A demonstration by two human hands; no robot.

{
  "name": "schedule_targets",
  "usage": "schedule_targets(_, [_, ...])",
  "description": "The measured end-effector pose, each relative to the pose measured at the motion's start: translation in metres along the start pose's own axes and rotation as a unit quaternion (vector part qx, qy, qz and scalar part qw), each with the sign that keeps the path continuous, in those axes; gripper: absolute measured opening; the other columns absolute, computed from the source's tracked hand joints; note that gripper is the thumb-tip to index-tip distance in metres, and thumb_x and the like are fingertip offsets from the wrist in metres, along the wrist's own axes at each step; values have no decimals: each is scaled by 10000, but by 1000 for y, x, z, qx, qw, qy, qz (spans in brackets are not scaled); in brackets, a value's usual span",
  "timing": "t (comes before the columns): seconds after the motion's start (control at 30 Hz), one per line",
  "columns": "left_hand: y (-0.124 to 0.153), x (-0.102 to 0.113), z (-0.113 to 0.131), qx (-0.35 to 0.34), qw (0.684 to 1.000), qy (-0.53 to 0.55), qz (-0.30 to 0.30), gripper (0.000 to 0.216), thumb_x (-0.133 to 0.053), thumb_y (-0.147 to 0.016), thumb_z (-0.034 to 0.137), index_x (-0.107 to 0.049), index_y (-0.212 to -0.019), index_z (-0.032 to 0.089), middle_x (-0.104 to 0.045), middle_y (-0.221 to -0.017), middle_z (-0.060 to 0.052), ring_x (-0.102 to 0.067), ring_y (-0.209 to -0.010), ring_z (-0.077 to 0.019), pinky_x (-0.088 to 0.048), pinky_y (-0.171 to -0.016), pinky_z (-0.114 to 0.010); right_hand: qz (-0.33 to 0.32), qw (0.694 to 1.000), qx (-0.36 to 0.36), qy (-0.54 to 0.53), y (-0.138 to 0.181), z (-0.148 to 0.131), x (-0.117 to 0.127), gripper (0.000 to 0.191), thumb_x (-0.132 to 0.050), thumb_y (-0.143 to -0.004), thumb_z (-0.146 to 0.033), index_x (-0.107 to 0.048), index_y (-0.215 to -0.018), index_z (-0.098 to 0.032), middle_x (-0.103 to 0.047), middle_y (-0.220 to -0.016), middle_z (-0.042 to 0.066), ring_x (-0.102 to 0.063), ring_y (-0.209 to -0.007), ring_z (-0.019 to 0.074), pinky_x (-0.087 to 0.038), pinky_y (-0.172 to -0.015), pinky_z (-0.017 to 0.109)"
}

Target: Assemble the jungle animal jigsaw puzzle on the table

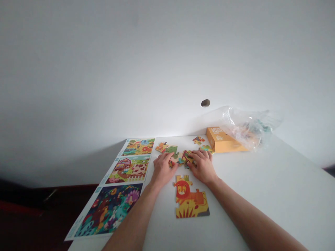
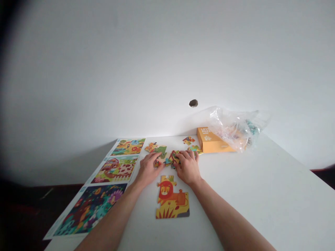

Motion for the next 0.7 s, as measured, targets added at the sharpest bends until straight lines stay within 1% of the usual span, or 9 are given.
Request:
schedule_targets(0.13, [-2, 6, -16, 70, 994, -24, 79, 369, -669, -800, 307, -642, -1154, 207, -663, -1133, -90, -607, -1071, -270, -470, -938, -386, -2, 1000, -4, 4, 0, 0, 0, 281, -655, -850, -338, -668, -1125, -279, -646, -1218, 47, -463, -1165, 288, -252, -1045, 486])
schedule_targets(0.2, [-2, 9, -21, 92, 989, -36, 105, 354, -659, -812, 326, -644, -1144, 203, -677, -1111, -93, -618, -1049, -275, -469, -927, -387, -1, 1000, -5, 3, 0, 0, 1, 276, -651, -855, -345, -668, -1122, -277, -647, -1219, 46, -465, -1162, 286, -255, -1045, 483])
schedule_targets(0.4, [-2, 17, -27, 103, 982, -56, 148, 339, -644, -830, 349, -636, -1130, 192, -684, -1133, -104, -612, -1045, -291, -439, -949, -413, 7, 1000, -10, -4, 0, 2, -1, 277, -657, -854, -358, -670, -1117, -273, -646, -1223, 38, -455, -1164, 287, -256, -1048, 480])
schedule_targets(0.5, [0, 20, -27, 129, 977, -78, 150, 322, -618, -844, 294, -630, -1152, 202, -651, -1178, -114, -578, -1083, -308, -423, -960, -454, 4, 1000, -9, -4, 0, 2, -2, 279, -653, -857, -366, -670, -1116, -266, -641, -1232, 43, -452, -1165, 291, -262, -1045, 480])
schedule_targets(0.6, [3, 24, -23, 173, 970, -113, 131, 337, -601, -842, 256, -647, -1174, 230, -554, -1293, -146, -494, -1172, -365, -412, -943, -528, 3, 1000, -9, -2, 0, 1, -2, 269, -641, -865, -372, -670, -1111, -265, -640, -1231, 47, -451, -1168, 293, -263, -1045, 487])
schedule_targets(0.63, [3, 24, -20, 176, 969, -117, 125, 330, -608, -836, 263, -662, -1161, 242, -521, -1319, -150, -467, -1194, -376, -406, -946, -544, 3, 1000, -10, -1, 0, 1, -2, 267, -639, -867, -374, -670, -1110, -266, -639, -1232, 49, -451, -1169, 293, -263, -1045, 489])
schedule_targets(0.7, [2, 24, -10, 149, 977, -108, 106, 310, -648, -814, 312, -692, -1118, 274, -473, -1355, -135, -421, -1236, -380, -385, -975, -557, 3, 1000, -12, 1, 0, 1, -2, 266, -637, -869, -378, -671, -1109, -268, -638, -1231, 53, -449, -1170, 294, -263, -1042, 494])
Point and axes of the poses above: each hand's wrist, its own y-axis away from the middle knuckle, its own x-axis out of the back of the hand, z = x × y, the point moved 5 cm from there along -y, towards the middle knuckle
